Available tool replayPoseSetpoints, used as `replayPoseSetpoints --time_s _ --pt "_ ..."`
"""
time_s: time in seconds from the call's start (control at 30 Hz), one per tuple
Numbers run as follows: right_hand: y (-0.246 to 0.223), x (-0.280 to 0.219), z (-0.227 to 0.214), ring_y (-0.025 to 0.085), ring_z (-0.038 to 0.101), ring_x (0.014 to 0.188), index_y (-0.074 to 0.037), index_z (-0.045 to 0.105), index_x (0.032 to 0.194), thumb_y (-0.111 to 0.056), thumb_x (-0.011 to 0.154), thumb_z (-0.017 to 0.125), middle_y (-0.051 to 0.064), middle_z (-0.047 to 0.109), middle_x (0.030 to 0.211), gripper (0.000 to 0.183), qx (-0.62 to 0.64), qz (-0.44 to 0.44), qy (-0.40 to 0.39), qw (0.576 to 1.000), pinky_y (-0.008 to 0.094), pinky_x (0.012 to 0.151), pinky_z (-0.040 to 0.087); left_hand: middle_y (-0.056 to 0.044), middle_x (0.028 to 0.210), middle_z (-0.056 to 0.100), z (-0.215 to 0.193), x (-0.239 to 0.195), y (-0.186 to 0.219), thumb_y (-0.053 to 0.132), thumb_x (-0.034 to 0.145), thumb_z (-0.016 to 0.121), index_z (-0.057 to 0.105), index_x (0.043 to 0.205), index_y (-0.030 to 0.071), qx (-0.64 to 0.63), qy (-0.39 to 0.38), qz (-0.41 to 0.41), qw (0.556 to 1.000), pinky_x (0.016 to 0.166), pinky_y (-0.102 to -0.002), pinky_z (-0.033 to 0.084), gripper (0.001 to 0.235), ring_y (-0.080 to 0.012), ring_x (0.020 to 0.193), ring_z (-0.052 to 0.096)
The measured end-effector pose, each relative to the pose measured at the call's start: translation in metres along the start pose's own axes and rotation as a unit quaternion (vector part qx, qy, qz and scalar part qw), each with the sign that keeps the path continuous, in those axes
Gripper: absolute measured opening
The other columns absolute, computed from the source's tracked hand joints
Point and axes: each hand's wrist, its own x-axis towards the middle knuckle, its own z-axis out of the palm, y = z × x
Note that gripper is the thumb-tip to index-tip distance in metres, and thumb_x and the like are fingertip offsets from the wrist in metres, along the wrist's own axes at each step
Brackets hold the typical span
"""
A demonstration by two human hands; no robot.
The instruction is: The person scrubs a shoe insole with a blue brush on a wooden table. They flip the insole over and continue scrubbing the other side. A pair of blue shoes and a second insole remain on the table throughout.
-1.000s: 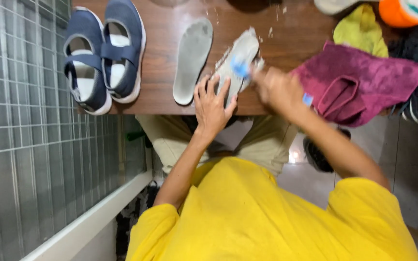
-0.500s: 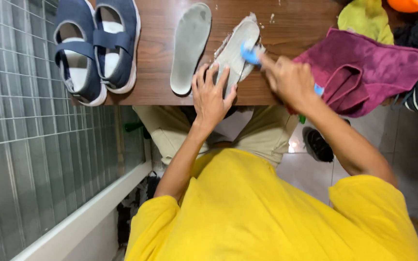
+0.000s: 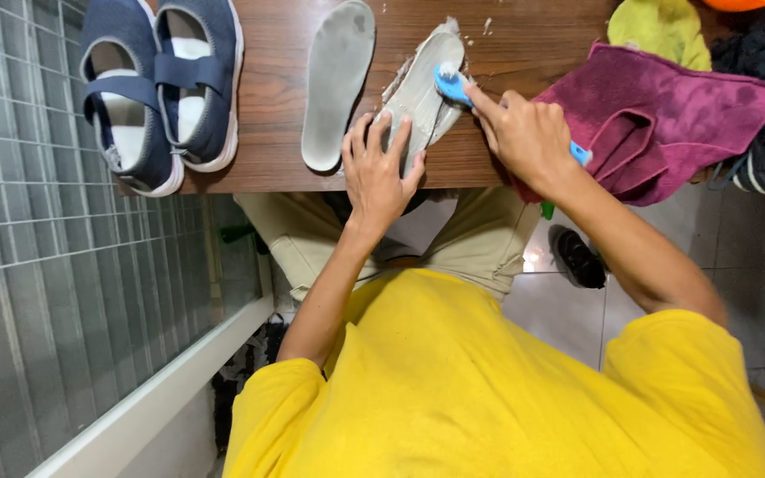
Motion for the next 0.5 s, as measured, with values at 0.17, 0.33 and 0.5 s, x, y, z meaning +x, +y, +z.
replayPoseSetpoints --time_s 0.17,0.33,0.5 --pt "-0.017 -0.004 -0.022 0.031 0.07 0.054 -0.036 0.066 0.131 -0.032 0.104 0.053 0.004 0.058 0.073 0.03 0.048 -0.029 0.009 0.998 0.046 0.049 0.055 -0.013 0.128 0.061 0.018 -0.007 -0.01 0.036 0.084 0.078 0.072 0.124 0.013 -0.022 0.035 0.003 0.999 0.111 -0.053 0.036 0.046 -0.0382 0.132 0.052" --pt "-0.022 -0.005 -0.04 0.029 0.069 0.053 -0.036 0.063 0.13 -0.03 0.104 0.053 0.002 0.055 0.075 0.029 0.007 -0.034 0.022 0.999 0.045 0.047 0.053 -0.013 0.127 0.062 0.018 -0.008 -0.005 0.034 0.085 0.078 0.072 0.125 0.013 -0.027 0.035 -0.004 0.999 0.111 -0.053 0.036 0.045 -0.0387 0.131 0.052" --pt "0.005 0.001 -0.022 0.035 0.07 0.054 -0.039 0.062 0.141 -0.033 0.108 0.051 0.006 0.058 0.075 0.035 0.039 -0.012 -0.005 0.999 0.048 0.049 0.056 -0.012 0.125 0.061 0.017 -0.009 -0.004 0.035 0.084 0.078 0.073 0.123 0.013 -0.028 0.033 -0.003 0.999 0.111 -0.053 0.037 0.044 -0.0381 0.13 0.052"
